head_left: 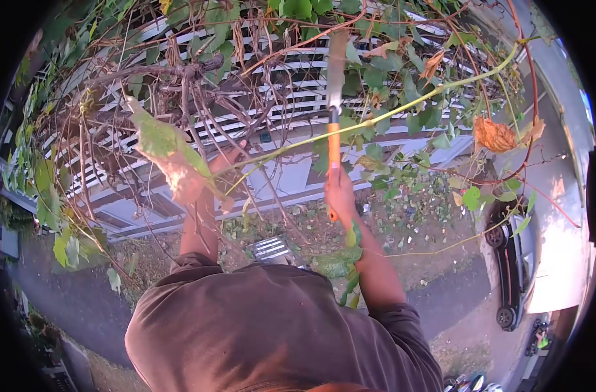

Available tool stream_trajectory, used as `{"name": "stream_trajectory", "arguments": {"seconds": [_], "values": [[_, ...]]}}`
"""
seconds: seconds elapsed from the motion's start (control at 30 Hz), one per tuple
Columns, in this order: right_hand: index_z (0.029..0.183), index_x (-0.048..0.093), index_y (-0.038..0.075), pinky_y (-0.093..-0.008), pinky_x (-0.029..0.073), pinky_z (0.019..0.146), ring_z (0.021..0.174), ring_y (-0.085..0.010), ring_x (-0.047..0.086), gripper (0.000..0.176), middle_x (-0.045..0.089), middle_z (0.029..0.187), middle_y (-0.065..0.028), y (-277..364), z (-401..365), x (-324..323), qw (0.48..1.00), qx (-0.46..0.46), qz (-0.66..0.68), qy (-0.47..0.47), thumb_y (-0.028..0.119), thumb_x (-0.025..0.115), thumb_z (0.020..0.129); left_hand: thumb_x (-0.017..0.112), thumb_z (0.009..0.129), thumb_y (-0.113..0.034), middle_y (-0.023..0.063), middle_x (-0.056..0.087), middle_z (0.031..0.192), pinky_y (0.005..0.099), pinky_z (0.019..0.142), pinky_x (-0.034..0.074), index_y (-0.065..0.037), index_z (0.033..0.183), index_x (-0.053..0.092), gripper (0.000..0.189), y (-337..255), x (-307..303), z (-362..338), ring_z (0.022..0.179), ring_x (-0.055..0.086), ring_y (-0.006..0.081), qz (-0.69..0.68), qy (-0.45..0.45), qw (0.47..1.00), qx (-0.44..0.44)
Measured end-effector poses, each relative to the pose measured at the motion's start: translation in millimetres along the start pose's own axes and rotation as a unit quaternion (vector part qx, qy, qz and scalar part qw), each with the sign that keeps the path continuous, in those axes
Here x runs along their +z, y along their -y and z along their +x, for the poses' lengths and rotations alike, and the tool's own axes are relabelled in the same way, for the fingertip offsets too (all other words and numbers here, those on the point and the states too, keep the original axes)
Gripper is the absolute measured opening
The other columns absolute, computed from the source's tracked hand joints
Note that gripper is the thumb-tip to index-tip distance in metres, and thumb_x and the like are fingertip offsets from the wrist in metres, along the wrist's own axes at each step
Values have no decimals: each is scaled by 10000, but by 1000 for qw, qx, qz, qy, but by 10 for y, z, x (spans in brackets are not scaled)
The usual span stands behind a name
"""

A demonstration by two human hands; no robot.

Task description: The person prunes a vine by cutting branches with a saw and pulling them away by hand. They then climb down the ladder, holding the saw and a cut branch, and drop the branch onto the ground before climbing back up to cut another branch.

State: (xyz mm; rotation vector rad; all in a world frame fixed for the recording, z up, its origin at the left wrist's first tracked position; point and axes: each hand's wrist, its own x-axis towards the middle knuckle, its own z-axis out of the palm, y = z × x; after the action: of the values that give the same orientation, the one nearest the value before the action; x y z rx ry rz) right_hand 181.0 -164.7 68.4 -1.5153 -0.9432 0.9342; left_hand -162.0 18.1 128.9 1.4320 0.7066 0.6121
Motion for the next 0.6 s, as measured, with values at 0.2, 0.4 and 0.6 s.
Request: {"name": "stream_trajectory", "arguments": {"seconds": [0.2, 0.4, 0.6], "values": [[997, 569, 55, -338, 390, 476, 498, -132, 511, 436, 522, 644, -42, -174, 130, -179, 995, 30, -93, -20, 450, 435, 1128, 450, 1058, -679, -36, 468, 707, 246, 480, 316, -78, 1141, 638, 635, 176, 17, 87, 573, 407, 64, -335, 23, 937, 98], [949, 565, 38, -361, 408, 484, 513, -165, 534, 475, 519, 643, -61, 78, 61, -124, 999, -10, 48, -16, 459, 431, 1126, 404, 1059, -708, -42, 411, 660, 250, 422, 273, -91, 1128, 605, 653, 958, 479, 207, 498, 352, 60, -270, 13, 953, -134], [998, 636, -16, -496, 502, 661, 666, -410, 647, 553, 629, 731, -205, -721, -25, -599, 957, 9, -280, 73, 488, 437, 1109, 461, 1034, -722, -41, 435, 612, 305, 411, 294, -128, 1075, 638, 621, 3062, 509, -8, 438, 339, 93, 12, -75, 982, -173]]}}
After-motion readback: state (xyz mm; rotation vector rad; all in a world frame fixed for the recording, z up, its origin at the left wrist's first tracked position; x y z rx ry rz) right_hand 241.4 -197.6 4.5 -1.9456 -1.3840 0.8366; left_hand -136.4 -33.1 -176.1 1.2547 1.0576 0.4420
